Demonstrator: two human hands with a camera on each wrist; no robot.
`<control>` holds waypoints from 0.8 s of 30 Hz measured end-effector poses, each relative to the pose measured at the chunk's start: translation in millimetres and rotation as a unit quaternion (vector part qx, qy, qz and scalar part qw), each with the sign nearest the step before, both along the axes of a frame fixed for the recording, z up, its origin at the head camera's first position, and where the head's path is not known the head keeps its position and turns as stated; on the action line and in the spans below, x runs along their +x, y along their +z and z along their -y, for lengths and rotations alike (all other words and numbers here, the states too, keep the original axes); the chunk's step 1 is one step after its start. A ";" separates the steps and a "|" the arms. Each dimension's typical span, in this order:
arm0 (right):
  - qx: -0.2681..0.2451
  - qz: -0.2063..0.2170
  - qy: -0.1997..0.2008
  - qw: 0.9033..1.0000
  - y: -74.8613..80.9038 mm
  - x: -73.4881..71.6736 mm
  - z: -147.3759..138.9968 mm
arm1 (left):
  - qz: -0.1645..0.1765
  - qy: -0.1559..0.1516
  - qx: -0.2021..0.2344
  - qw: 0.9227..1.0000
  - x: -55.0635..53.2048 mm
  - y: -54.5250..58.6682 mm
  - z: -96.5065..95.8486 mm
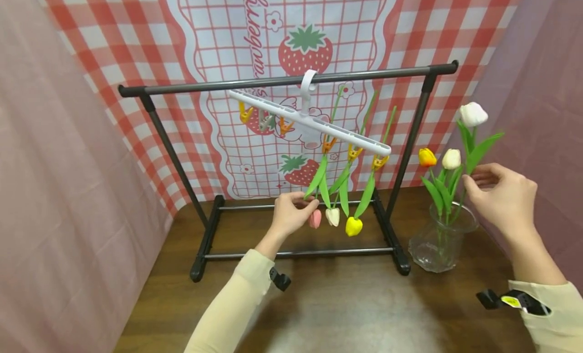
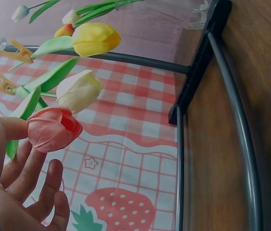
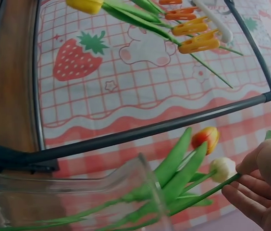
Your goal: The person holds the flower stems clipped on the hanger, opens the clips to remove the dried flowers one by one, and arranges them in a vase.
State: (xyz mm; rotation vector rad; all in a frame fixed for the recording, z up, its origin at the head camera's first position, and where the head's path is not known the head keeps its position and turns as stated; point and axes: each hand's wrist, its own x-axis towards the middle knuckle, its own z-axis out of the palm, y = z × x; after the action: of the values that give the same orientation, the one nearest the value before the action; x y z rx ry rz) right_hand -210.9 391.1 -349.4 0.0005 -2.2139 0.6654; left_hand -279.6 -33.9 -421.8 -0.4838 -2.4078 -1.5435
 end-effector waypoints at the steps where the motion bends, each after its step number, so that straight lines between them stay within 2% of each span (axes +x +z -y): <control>1: -0.001 0.005 -0.002 1.000 -2.5 0.2 -1.6 | 0.001 -0.001 -0.001 1.000 0.0 0.2 -0.9; 7: 0.001 0.026 0.001 1.000 -15.6 -1.6 -3.2 | 0.013 -0.003 0.001 1.000 1.5 0.5 -1.6; 14: 0.017 0.050 0.001 0.999 -24.9 -1.4 -0.6 | 0.002 -0.003 0.006 1.000 1.7 -0.6 -1.6; 24: 0.027 0.077 0.007 0.997 -39.1 -4.2 -6.1 | 0.008 -0.013 0.005 1.000 3.2 -1.3 -3.5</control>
State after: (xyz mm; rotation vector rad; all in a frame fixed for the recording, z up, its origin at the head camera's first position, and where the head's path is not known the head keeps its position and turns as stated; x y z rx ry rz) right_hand -215.1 397.2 -388.6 -0.0087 -2.3820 0.6322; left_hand -276.4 -30.4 -423.1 -0.5050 -2.4141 -1.5751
